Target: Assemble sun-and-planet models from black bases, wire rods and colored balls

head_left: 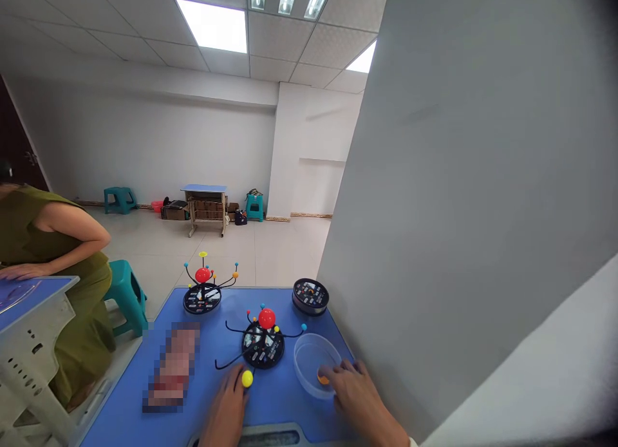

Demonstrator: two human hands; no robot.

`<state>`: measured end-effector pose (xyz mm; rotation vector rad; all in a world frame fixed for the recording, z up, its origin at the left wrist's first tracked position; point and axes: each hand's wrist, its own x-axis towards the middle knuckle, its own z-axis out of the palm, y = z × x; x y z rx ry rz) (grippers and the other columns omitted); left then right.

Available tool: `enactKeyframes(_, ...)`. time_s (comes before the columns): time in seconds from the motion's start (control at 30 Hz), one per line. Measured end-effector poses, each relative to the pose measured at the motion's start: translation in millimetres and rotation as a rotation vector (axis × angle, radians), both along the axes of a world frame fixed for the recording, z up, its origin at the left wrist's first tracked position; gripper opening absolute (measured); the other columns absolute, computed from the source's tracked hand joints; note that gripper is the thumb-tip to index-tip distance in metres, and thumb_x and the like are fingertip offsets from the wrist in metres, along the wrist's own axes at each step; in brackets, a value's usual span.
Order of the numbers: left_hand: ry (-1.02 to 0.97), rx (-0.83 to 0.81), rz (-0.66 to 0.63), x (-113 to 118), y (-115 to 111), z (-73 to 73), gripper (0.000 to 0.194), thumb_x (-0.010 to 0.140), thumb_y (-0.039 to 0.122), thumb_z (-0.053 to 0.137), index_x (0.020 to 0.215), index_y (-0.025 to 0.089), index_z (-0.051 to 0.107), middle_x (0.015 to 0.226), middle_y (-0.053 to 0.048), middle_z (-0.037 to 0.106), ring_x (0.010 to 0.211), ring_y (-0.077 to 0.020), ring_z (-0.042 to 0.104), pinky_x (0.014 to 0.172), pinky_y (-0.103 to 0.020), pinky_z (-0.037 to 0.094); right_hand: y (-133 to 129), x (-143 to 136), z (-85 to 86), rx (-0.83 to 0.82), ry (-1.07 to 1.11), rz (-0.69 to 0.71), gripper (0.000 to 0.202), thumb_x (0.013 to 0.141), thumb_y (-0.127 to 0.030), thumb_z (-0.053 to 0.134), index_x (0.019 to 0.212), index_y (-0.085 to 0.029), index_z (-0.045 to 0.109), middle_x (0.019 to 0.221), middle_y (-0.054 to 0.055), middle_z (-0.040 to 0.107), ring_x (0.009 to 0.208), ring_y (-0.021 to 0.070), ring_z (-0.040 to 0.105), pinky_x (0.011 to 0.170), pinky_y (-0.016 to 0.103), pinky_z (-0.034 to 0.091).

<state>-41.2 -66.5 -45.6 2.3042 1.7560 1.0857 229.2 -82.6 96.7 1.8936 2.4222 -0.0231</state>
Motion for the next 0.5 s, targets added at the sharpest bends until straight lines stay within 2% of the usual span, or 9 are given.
enactKeyframes(0.13, -0.008, -0.008, -0.148, 1, 7, 11.9, 0.052, 0.084, 0.009, 0.038, 0.126, 0.027, 0.063, 0.121, -0.003, 0.071, 0.117, -0.0208, 0.061, 0.099, -0.033, 0.053, -3, -1, 0.8, -0.046, 0.052, 0.01, 0.047, 0.071, -0.004, 0.055, 0.112, -0.026, 0.063, 0.105, 0.009, 0.073, 0.099, 0.0279, 0.063, 0.085, 0.039, 0.033)
enactKeyframes(0.23, 0.012, 0.048, -0.199, -2, 14, 10.3, 0.052, 0.083, 0.009, 0.042, 0.126, 0.026, 0.063, 0.124, -0.002, 0.07, 0.117, -0.021, 0.062, 0.097, -0.031, 0.054, -4, 1, -0.2, -0.055, 0.103, -0.005, 0.046, 0.073, -0.01, 0.059, 0.116, -0.026, 0.063, 0.11, 0.01, 0.072, 0.103, 0.0283, 0.062, 0.09, 0.041, 0.033)
enactKeyframes(0.33, 0.07, 0.057, -0.172, -3, 18, 2.7, 0.05, 0.082, 0.008, 0.043, 0.123, 0.027, 0.066, 0.125, -0.002, 0.07, 0.113, -0.0206, 0.064, 0.096, -0.03, 0.054, 3, 5, -2.0, -0.066, 0.188, -0.004, 0.046, 0.077, -0.02, 0.064, 0.121, -0.032, 0.06, 0.111, 0.006, 0.072, 0.103, 0.0275, 0.064, 0.089, 0.039, 0.037)
enactKeyframes(0.4, 0.103, 0.046, -0.137, 2, 17, -1.3, 0.046, 0.082, 0.01, 0.045, 0.118, 0.025, 0.069, 0.121, -0.004, 0.071, 0.109, -0.0232, 0.065, 0.091, -0.032, 0.056, 12, 6, -3.4, -0.016, 0.22, -0.028, 0.037, 0.083, -0.028, 0.061, 0.12, -0.034, 0.062, 0.111, 0.006, 0.072, 0.101, 0.0271, 0.065, 0.086, 0.038, 0.04)
enactKeyframes(0.5, 0.135, -0.019, -0.054, 17, 12, -2.9, 0.04, 0.084, 0.015, 0.048, 0.118, 0.022, 0.069, 0.121, -0.01, 0.07, 0.105, -0.0284, 0.065, 0.083, -0.038, 0.057, 32, 0, -6.3, 0.089, 0.214, -0.075, 0.028, 0.09, -0.026, 0.052, 0.113, -0.029, 0.068, 0.109, 0.009, 0.072, 0.1, 0.0266, 0.066, 0.085, 0.035, 0.043)
